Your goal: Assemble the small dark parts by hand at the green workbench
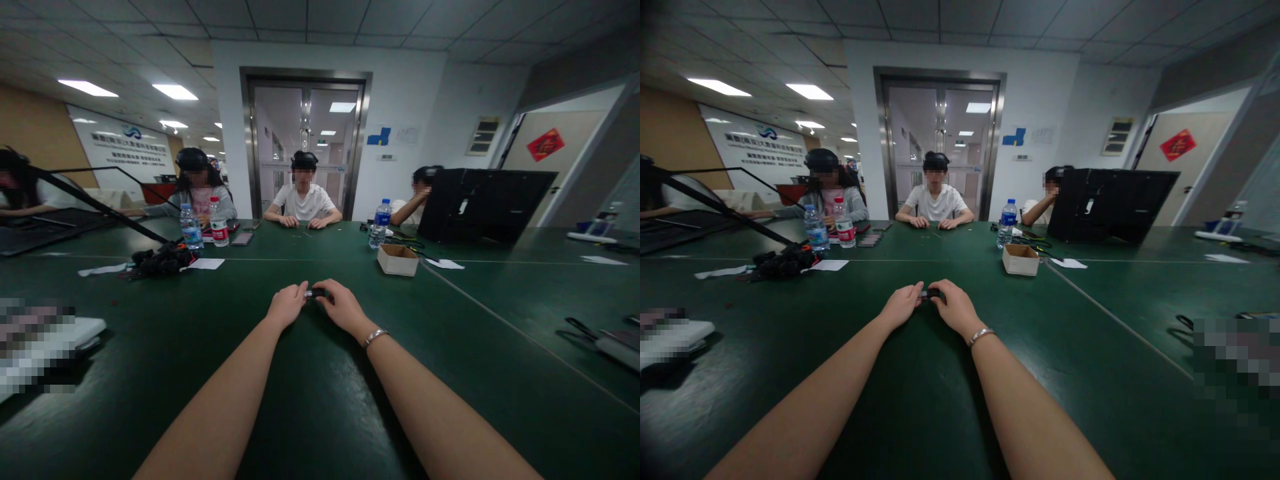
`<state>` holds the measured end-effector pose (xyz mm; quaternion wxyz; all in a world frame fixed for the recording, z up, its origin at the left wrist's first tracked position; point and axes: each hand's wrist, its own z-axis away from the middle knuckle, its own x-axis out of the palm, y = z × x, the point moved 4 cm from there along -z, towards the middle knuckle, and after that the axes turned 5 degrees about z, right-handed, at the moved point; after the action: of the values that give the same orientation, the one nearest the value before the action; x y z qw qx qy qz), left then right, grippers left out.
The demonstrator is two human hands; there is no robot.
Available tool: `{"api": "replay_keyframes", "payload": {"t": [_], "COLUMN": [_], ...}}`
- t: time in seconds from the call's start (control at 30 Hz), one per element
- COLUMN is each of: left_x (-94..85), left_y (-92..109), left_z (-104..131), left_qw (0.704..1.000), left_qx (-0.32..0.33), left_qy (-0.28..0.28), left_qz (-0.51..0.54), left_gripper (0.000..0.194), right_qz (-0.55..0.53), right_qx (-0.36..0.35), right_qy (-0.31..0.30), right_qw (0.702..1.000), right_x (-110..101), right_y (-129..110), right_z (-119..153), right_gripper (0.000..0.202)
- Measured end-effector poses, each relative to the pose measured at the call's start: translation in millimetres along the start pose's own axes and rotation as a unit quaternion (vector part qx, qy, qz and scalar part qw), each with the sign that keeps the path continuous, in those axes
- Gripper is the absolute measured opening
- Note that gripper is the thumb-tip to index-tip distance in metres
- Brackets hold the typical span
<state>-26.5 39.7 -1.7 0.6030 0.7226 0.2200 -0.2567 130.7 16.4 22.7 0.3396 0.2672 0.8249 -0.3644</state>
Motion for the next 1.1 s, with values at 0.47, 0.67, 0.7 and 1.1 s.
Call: {"api": "replay_keyframes", "payload": {"t": [0.47, 0.67, 0.7, 1.1], "left_x": [-3.1, -3.7, -3.9, -23.2], "left_y": [9, 18, 19, 23], "left_z": [5, 11, 12, 36], "left_qw": [1.0, 0.998, 0.997, 0.961], "left_qx": [0.002, 0.023, 0.026, 0.119], "left_qy": [-0.005, -0.007, -0.005, -0.025], "left_qz": [-0.02, -0.066, -0.073, -0.25], "left_gripper": [0.055, 0.053, 0.054, 0.047], "right_qz": [0.051, 0.071, 0.071, 0.171], "right_qx": [-0.035, -0.058, -0.056, 0.005], "right_qy": [-0.034, -0.052, -0.055, -0.082], "right_qw": [0.998, 0.994, 0.994, 0.982], "right_x": [2, 7, 7, -21], "right_y": [-13, -17, -17, 5], "right_z": [3, 1, 1, 11], "right_gripper": [0.027, 0.023, 0.021, 0.016]}}
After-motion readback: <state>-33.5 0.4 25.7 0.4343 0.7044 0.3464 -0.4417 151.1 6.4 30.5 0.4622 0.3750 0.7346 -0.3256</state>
